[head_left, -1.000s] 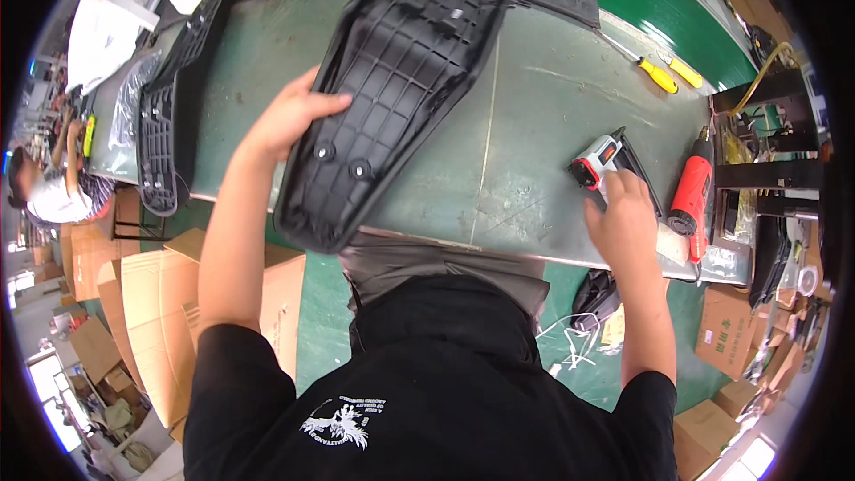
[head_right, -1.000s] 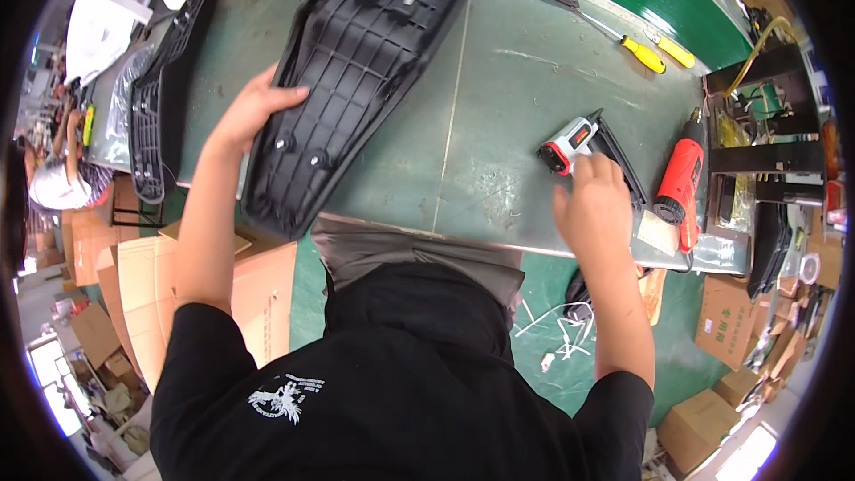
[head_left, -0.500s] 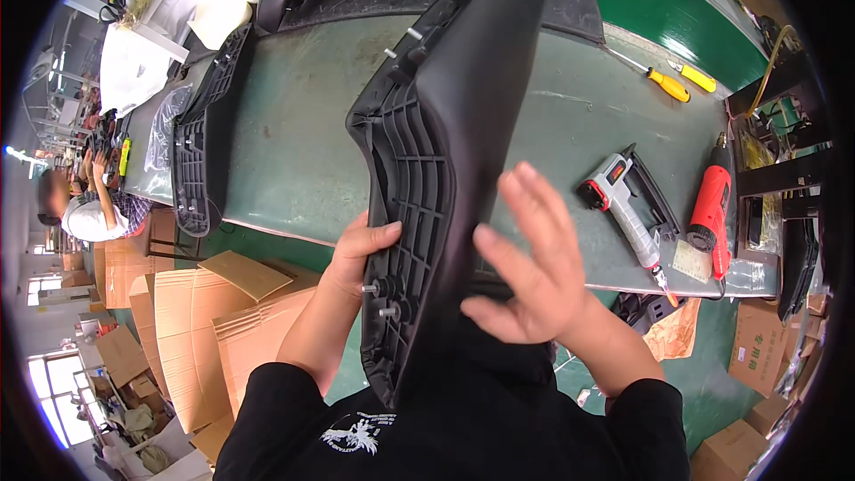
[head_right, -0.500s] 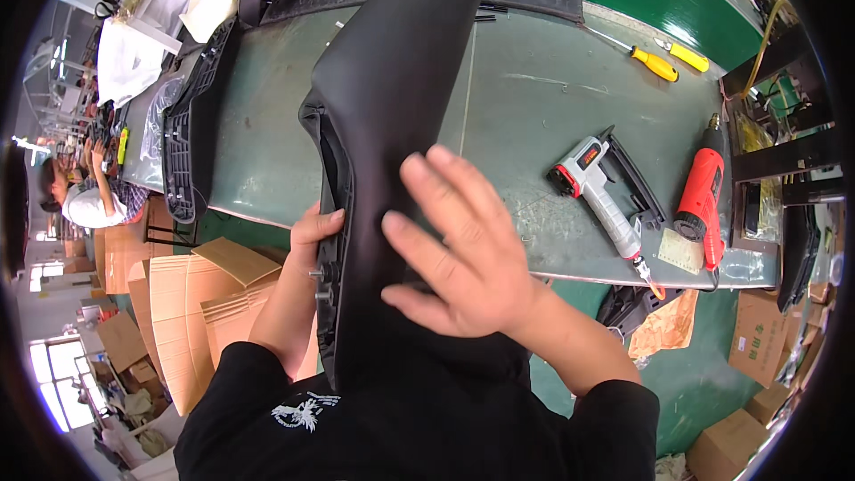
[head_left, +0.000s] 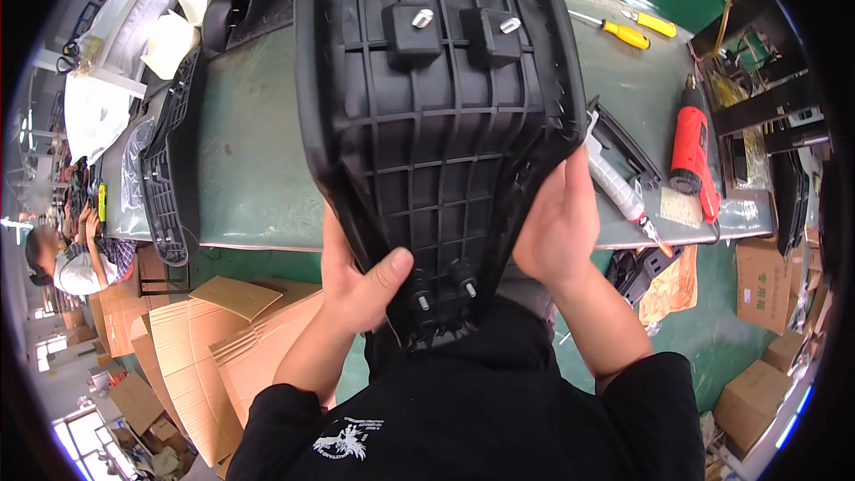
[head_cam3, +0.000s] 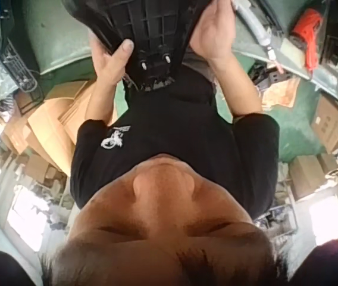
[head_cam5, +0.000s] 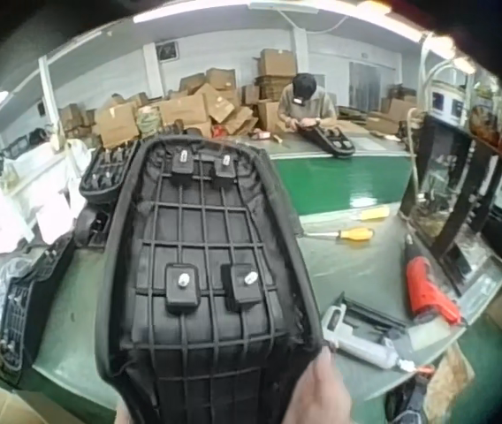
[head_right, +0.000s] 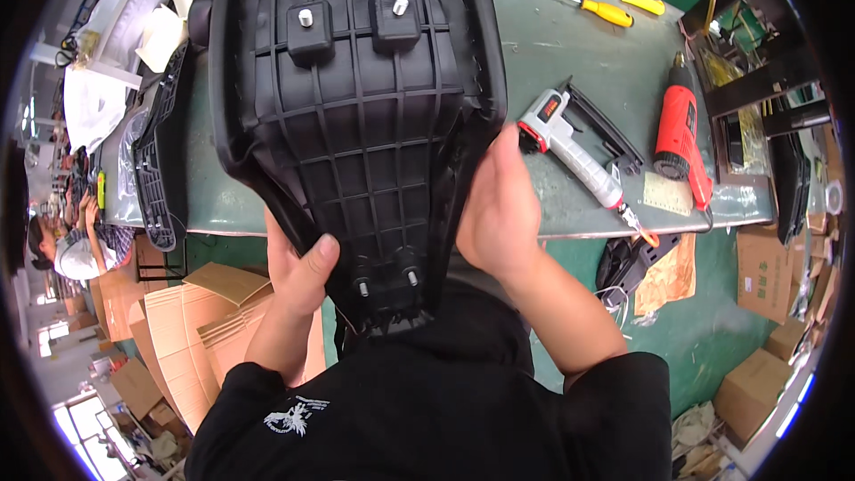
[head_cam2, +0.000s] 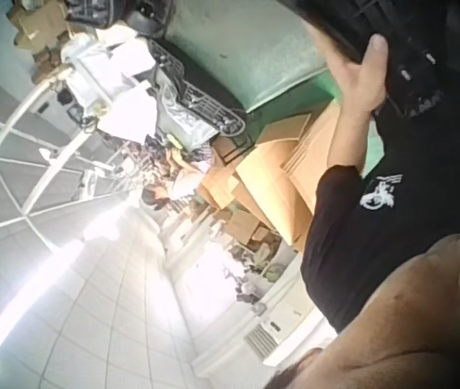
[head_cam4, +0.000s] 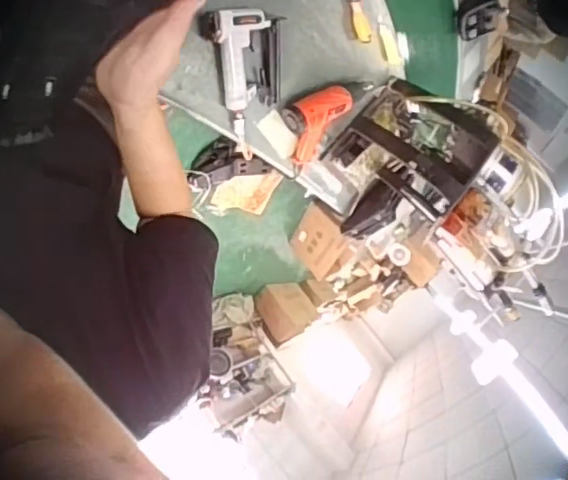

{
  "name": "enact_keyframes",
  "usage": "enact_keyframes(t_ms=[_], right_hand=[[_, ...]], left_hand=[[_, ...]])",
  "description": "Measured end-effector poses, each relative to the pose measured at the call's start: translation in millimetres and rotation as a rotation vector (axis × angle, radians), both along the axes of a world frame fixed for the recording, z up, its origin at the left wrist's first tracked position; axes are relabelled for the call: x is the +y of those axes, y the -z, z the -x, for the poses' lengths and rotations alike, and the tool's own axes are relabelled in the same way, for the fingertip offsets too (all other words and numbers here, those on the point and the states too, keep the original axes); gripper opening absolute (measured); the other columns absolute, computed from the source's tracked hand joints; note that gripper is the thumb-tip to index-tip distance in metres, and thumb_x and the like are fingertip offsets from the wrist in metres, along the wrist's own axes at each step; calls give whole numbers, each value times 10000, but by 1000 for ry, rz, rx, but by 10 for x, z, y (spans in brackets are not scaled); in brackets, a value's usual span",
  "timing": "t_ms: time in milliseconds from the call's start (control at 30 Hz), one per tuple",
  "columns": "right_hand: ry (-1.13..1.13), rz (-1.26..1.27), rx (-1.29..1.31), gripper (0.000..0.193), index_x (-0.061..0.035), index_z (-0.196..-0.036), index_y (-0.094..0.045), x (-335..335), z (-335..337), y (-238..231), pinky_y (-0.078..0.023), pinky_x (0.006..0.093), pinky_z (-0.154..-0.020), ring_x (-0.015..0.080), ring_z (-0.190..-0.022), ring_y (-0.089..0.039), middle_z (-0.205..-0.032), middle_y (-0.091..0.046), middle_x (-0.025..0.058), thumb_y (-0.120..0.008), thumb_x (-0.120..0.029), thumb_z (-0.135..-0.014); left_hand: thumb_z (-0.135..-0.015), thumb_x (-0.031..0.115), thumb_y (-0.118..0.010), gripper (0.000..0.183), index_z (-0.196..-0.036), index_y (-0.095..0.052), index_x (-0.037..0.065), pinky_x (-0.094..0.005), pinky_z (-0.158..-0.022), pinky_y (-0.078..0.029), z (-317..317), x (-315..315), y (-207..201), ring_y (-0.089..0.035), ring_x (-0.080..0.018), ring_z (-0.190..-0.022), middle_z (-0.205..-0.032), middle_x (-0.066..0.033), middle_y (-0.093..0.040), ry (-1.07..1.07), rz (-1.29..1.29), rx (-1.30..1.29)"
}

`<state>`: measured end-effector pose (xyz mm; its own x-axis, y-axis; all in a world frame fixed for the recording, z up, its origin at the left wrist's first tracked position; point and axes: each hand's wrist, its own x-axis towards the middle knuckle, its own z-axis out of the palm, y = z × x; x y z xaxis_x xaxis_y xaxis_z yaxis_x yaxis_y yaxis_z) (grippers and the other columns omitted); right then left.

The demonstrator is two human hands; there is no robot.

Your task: Assembling vehicle seats by stretching and stapling a cover onto a plastic base and securing components with a screwdriver.

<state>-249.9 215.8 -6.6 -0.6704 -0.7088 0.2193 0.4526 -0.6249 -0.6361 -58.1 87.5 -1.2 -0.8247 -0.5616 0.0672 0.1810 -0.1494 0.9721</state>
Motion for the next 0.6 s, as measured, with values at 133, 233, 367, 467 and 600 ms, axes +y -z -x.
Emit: enact_keyframes(t_ms=[133, 233, 367, 467, 600], right_hand=[[92, -69, -289, 572, -9, -1593, -480, -18, 6, 216, -340, 429, -1297, 234, -1517, -485, -1628, -540, 101, -335, -409, -1210], [-261, 240, -322, 595, -23, -1608, -472, 63, -50, 258, -363, 438, -1285, 243, -1502, -504, -1631, -536, 109, -327, -441, -1210], [-214, -64, -286, 616, -68, -1644, -432, -5, -159, 107, -375, 466, -1280, 264, -1497, -513, -1646, -520, 107, -304, -479, -1204], [-254, -107, -379, 627, -80, -1646, -429, -3, -204, 104, -413, 484, -1255, 285, -1476, -535, -1622, -544, 99, -280, -494, -1201], [-229, -118, -513, 672, -51, -1633, -453, 6, -227, 172, -427, 482, -1248, 292, -1473, -548, -1613, -565, 115, -281, -530, -1194]], left_hand=[[-1050, 463, -721, 1068, -1751, -27, 54, -489, -1320, -240, -101, 202, 130, -273, -311, -1634, -1793, -180, -183, -90, 234, 56], [-1030, 823, -411, 1126, -1755, -3, 63, -507, -1316, -277, -36, 21, -34, -350, -320, -1602, -1771, -162, -257, -154, 207, 147], [-1067, 777, -382, 1060, -1758, -15, 61, -477, -1309, -294, 200, -208, -171, -369, -310, -1593, -1764, -158, -281, -307, -53, 92], [-1097, 738, -351, 1000, -1765, -13, 75, -455, -1314, -288, 250, -124, -321, -361, -306, -1598, -1773, -142, -275, -232, 138, 11], [-1092, 747, -345, 1013, -1766, 18, 83, -467, -1319, -280, 225, 29, -394, -355, -307, -1604, -1786, -145, -257, -256, 35, 61]])
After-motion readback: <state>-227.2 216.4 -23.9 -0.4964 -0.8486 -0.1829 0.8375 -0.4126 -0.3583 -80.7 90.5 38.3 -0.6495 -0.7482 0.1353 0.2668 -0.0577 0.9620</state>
